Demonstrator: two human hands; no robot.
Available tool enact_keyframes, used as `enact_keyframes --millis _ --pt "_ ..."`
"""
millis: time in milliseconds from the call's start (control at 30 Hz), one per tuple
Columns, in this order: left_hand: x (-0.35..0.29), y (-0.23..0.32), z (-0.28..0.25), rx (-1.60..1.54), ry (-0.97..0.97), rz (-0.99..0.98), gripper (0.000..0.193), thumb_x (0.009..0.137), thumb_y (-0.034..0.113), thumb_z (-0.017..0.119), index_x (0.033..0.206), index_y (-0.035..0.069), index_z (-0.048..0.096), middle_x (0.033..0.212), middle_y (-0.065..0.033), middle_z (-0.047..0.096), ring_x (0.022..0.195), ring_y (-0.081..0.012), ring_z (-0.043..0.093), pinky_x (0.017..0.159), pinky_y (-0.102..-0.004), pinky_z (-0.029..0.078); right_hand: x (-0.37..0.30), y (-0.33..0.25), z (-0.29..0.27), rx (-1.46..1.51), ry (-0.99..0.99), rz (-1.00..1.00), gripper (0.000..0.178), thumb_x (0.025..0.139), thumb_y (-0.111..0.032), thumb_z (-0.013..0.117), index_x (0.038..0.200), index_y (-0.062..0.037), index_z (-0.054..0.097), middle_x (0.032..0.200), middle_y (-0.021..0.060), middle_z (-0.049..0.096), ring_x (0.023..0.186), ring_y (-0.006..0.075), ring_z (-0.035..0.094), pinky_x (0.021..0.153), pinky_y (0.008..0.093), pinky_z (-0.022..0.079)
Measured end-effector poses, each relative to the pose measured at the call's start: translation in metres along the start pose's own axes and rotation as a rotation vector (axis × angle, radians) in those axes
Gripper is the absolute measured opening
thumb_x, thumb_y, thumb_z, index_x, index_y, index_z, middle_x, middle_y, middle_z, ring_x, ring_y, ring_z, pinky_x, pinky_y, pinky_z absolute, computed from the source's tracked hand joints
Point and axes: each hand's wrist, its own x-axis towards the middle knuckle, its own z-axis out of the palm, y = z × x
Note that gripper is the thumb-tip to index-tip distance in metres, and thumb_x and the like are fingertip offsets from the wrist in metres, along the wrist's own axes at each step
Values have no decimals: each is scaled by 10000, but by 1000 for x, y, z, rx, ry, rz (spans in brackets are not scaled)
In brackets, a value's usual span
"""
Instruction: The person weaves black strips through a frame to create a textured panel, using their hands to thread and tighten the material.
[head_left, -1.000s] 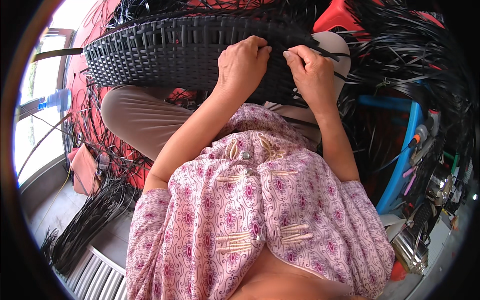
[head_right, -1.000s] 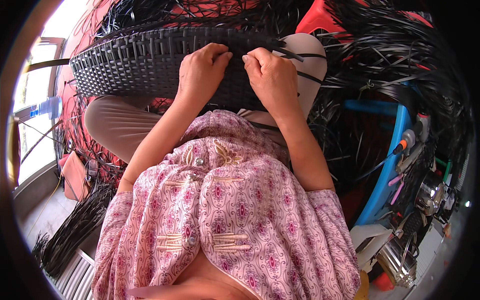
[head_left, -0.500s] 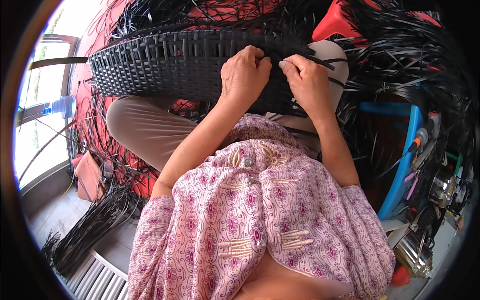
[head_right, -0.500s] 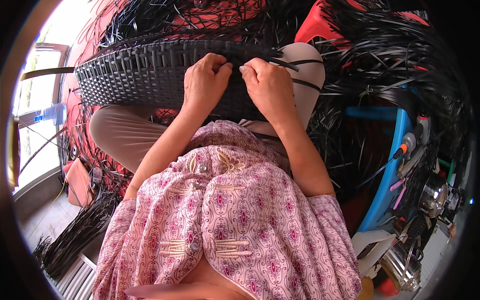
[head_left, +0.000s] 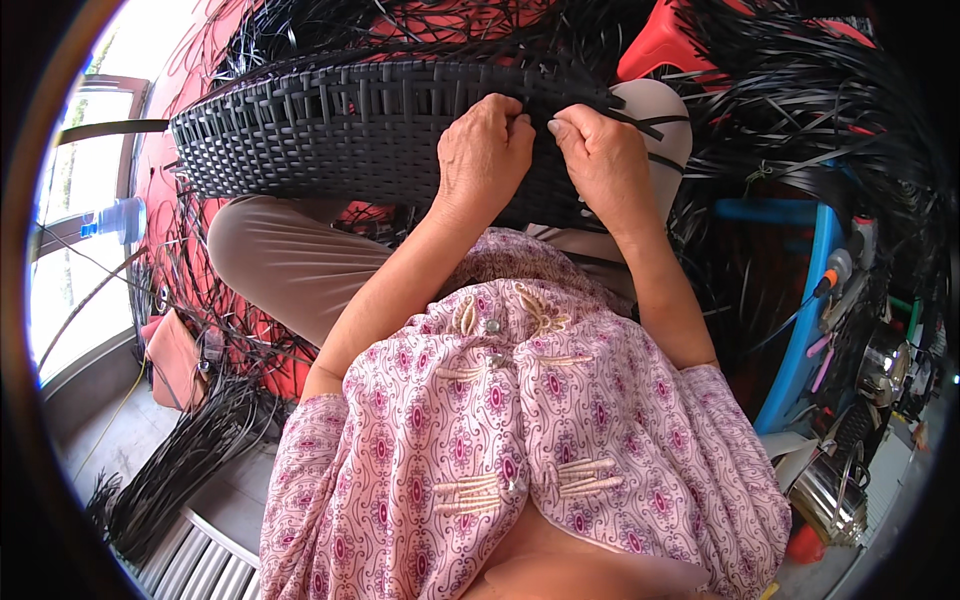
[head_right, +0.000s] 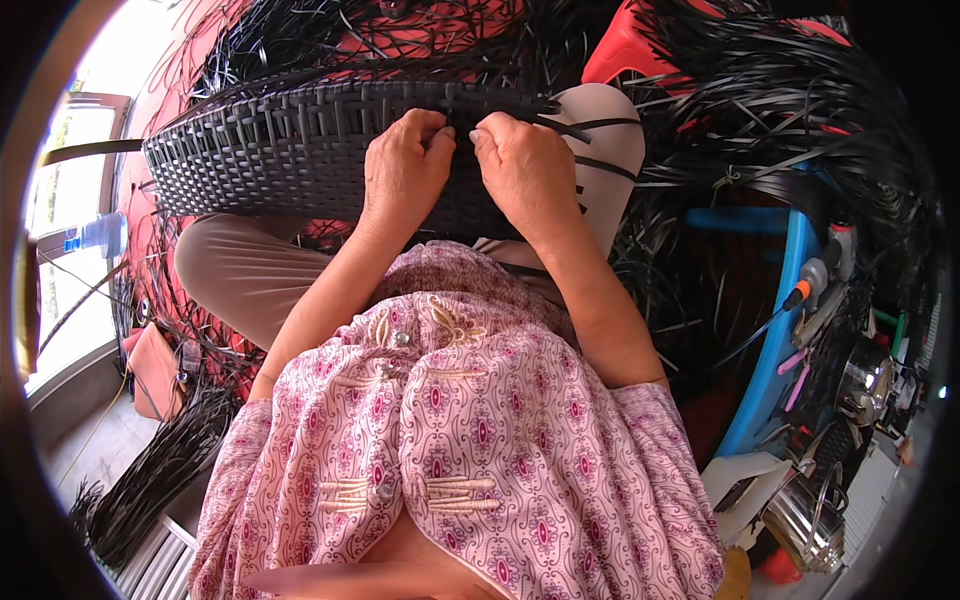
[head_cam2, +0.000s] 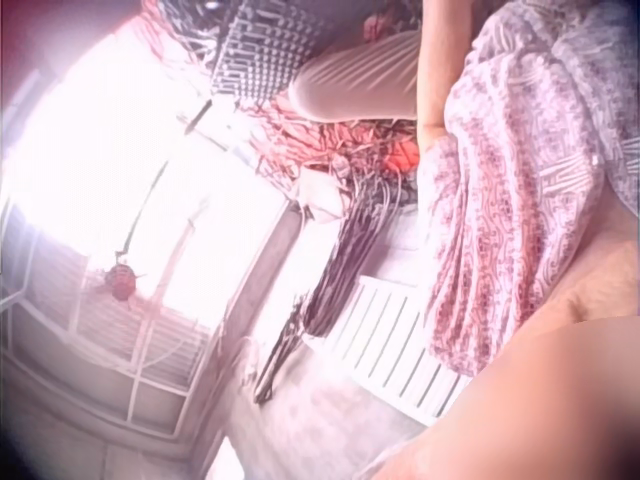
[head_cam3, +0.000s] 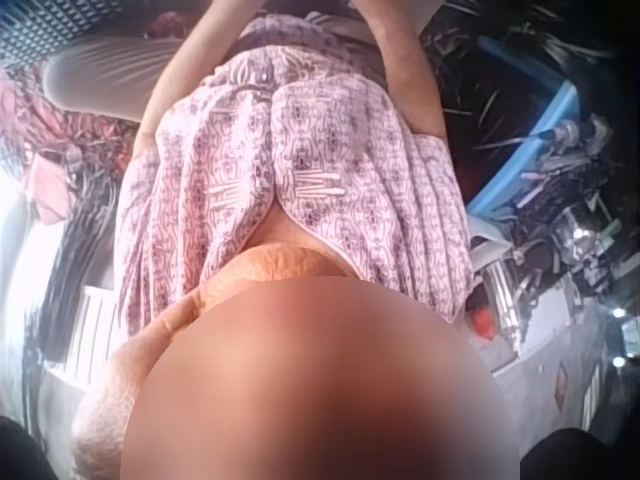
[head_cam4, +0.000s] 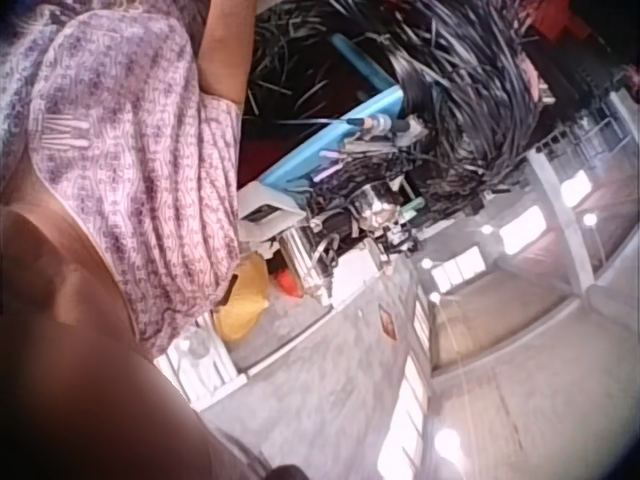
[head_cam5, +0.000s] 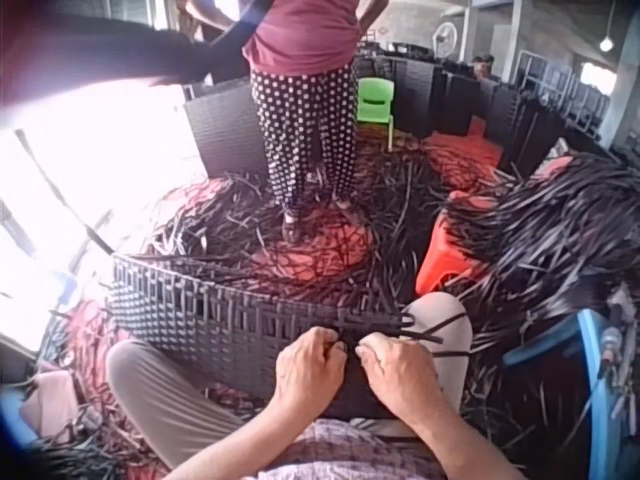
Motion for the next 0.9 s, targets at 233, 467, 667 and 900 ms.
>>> enact_keyframes --millis 233,467,667,900 --pt "-1 -1 0 -13 28 30 174 874 171 659 965 25 683 822 -140 711 794 -317 696 739 -401 533 5 -2 -1 -55 -66 -68 133 904 -211 671 879 -85 708 731 169 688 718 377 684 659 465 542" --pt "-2 -6 -5 -238 -70 -63 233 899 117 644 1077 -25 697 829 -135 732 678 -194 724 654 -294 551 16 2 -6 -71 -180 -52 128 899 -197 673 881 -78 717 739 180 674 725 371 675 655 440 529" --pt "-2 -8 -8 -228 -82 -21 264 908 109 636 1120 -38 691 874 -148 740 672 -175 724 641 -280 551 18 2 -7 -66 -193 -74 132 893 -186 674 913 -63 719 750 184 666 716 365 664 657 423 514" --pt "-6 4 -18 -416 -163 -135 275 900 95 657 1133 -49 675 863 -132 733 678 -157 718 633 -267 547 19 -3 -7 -140 -164 -42 159 896 -222 668 864 -79 729 748 173 691 740 369 691 693 460 548"
